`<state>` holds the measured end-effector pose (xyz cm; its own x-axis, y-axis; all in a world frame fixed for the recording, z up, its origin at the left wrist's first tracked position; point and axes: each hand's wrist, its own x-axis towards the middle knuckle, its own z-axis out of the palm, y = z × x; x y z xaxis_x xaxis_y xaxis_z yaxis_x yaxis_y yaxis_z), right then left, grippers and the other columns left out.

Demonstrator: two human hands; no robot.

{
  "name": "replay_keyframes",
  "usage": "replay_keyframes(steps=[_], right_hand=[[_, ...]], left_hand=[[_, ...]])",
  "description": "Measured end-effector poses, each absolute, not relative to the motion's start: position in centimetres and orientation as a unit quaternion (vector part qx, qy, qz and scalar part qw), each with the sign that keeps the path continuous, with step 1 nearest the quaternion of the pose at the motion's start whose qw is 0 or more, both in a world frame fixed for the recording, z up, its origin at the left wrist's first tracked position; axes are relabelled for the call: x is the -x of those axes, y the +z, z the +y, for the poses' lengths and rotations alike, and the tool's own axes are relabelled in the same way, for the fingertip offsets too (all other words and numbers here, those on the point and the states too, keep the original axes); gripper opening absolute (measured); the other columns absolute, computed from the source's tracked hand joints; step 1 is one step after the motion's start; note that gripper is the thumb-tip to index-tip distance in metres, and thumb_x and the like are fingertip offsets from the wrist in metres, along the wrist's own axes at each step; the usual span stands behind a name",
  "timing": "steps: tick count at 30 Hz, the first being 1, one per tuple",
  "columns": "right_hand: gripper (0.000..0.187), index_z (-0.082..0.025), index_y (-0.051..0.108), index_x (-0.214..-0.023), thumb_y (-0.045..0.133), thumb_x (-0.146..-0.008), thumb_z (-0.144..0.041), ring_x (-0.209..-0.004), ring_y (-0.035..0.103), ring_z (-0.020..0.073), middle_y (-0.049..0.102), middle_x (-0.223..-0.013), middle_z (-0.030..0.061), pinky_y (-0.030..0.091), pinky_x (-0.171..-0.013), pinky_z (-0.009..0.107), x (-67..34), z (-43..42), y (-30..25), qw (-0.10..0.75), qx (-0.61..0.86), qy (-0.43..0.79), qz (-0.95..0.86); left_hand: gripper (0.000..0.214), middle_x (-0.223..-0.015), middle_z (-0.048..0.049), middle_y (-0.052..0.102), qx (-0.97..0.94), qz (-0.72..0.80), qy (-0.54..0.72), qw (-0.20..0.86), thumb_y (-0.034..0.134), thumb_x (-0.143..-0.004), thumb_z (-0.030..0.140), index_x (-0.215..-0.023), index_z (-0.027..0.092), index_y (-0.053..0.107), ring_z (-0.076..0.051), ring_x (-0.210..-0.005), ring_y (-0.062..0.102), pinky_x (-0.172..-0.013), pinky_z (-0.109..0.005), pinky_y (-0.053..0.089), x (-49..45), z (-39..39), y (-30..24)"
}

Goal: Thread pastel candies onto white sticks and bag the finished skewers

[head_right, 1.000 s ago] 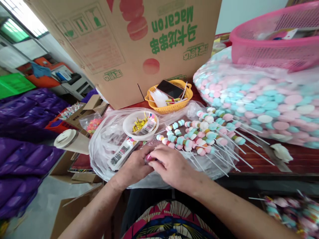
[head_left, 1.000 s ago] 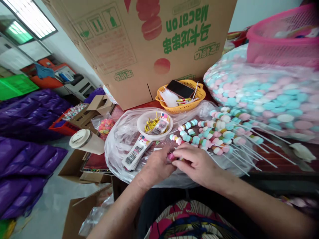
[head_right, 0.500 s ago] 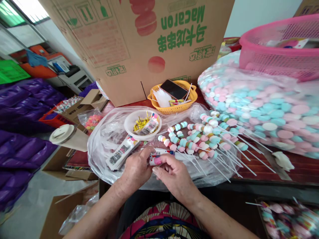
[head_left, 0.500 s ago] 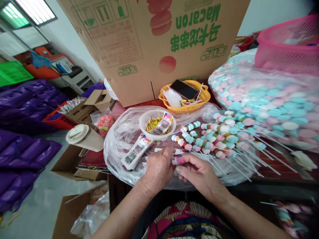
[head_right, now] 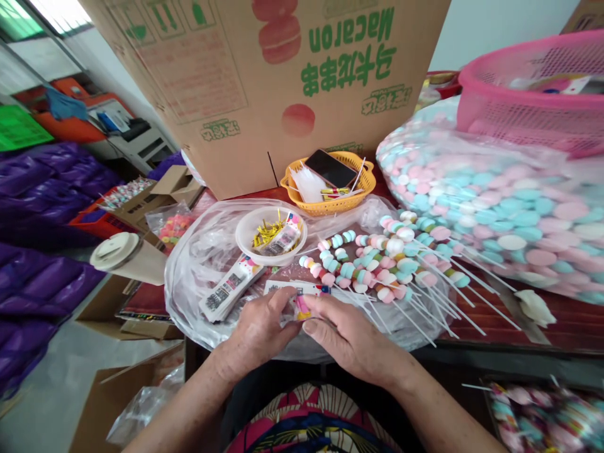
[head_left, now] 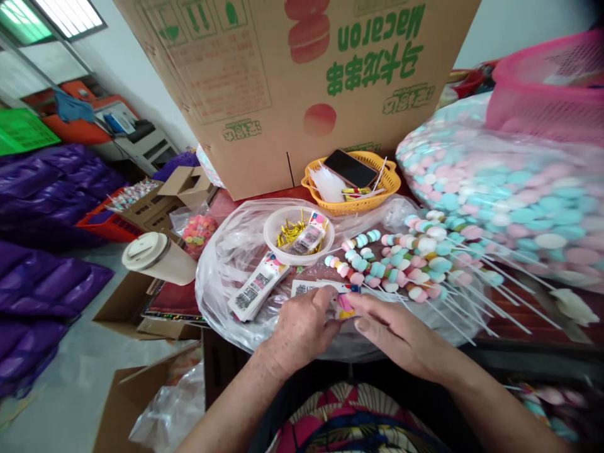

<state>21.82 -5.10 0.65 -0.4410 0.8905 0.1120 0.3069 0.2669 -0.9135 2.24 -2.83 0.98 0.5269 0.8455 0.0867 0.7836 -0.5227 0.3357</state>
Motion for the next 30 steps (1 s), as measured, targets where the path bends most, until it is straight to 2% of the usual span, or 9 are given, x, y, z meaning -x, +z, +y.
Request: replay_keyframes(steps=[3,5,7,10,13,17,23,27,30], right_hand=[[0.049,-0.020,0.045,-0.136,0.047,-0.092,-0.041,-0.123,0.050,0.0254,0.053,-0.134,0.0133,0.045,-0.098,0.044,-22.1,-5.1,0.1,0.350,0.432,0.497,-0.667],[0.051,-0.020,0.043,-0.138,0.048,-0.091,-0.041,-0.124,0.049,0.0247,0.051,-0.136,0.0133,0.046,-0.097,0.042,-22.1,-4.9,0.5,0.357,0.435,0.509,-0.651],[0.046,-0.021,0.052,-0.131,0.051,-0.090,-0.041,-0.116,0.056,0.0232,0.059,-0.127,0.0112,0.049,-0.092,0.038,-22.4,-4.1,1.5,0.342,0.442,0.494,-0.666],[0.031,-0.021,0.067,-0.107,0.053,-0.087,-0.040,-0.089,0.066,0.0190,0.071,-0.100,0.0058,0.054,-0.077,0.032,-24.3,-1.4,3.5,0.368,0.521,0.403,-0.656],[0.020,-0.018,0.070,-0.084,0.060,-0.079,-0.036,-0.069,0.063,0.0169,0.070,-0.076,0.0024,0.050,-0.062,0.027,-28.0,2.1,4.7,0.402,0.617,0.244,-0.631],[0.019,-0.018,0.069,-0.081,0.057,-0.081,-0.032,-0.068,0.060,0.0171,0.070,-0.076,0.0049,0.045,-0.062,0.027,-33.0,4.3,5.7,0.303,0.690,0.043,-0.656],[0.028,-0.017,0.068,-0.079,0.042,-0.088,-0.020,-0.079,0.061,0.0250,0.069,-0.081,0.0115,0.039,-0.062,0.034,-32.4,2.5,6.3,-0.070,0.642,-0.106,-0.756],[0.033,-0.015,0.067,-0.084,0.037,-0.083,-0.002,-0.080,0.062,0.0281,0.067,-0.083,0.0144,0.038,-0.060,0.036,-31.4,1.1,5.3,-0.095,0.620,-0.166,-0.761],[0.027,-0.017,0.067,-0.083,0.042,-0.083,-0.007,-0.082,0.061,0.0299,0.066,-0.093,0.0152,0.042,-0.065,0.040,-33.1,0.3,4.7,-0.037,0.617,-0.194,-0.762]], left_hand=[[0.027,-0.082,-0.0062,0.070,-0.859,0.460,0.161,0.153,0.056,-0.083,0.029,-0.106,0.016,0.057,-0.019,-0.068,0.065,-0.060,-0.028,0.050,-1.8,-2.9,0.5],[0.019,-0.078,-0.0047,0.069,-0.854,0.452,0.184,0.183,0.050,-0.087,0.029,-0.099,0.017,0.060,-0.016,-0.066,0.064,-0.060,-0.024,0.047,-1.4,-2.7,0.4],[0.018,-0.075,-0.0035,0.068,-0.849,0.439,0.202,0.212,0.047,-0.090,0.027,-0.092,0.017,0.062,-0.013,-0.065,0.063,-0.060,-0.021,0.046,-0.8,-2.4,0.4],[0.018,-0.075,-0.0030,0.069,-0.830,0.436,0.252,0.238,0.049,-0.089,0.027,-0.091,0.017,0.064,-0.012,-0.066,0.063,-0.061,-0.020,0.047,0.3,-2.1,0.2],[0.017,-0.075,-0.0018,0.070,-0.801,0.444,0.315,0.249,0.055,-0.086,0.027,-0.097,0.017,0.064,-0.012,-0.064,0.063,-0.062,-0.021,0.049,1.5,-2.1,-0.3],[0.018,-0.083,-0.0029,0.072,-0.772,0.435,0.375,0.272,0.057,-0.085,0.023,-0.101,0.019,0.064,-0.015,-0.073,0.067,-0.068,-0.024,0.053,2.4,-2.4,-0.9],[0.020,-0.089,-0.0032,0.072,-0.774,0.411,0.409,0.253,0.059,-0.083,0.018,-0.102,0.021,0.062,-0.015,-0.078,0.068,-0.069,-0.023,0.054,1.5,-1.7,-1.2],[0.022,-0.088,-0.0029,0.072,-0.790,0.399,0.416,0.209,0.059,-0.083,0.019,-0.105,0.021,0.060,-0.015,-0.075,0.068,-0.068,-0.024,0.054,1.1,-1.4,-1.3],[0.020,-0.086,-0.0041,0.072,-0.790,0.412,0.407,0.201,0.058,-0.084,0.022,-0.104,0.020,0.061,-0.016,-0.075,0.068,-0.068,-0.025,0.055,1.2,-1.4,-1.2]])
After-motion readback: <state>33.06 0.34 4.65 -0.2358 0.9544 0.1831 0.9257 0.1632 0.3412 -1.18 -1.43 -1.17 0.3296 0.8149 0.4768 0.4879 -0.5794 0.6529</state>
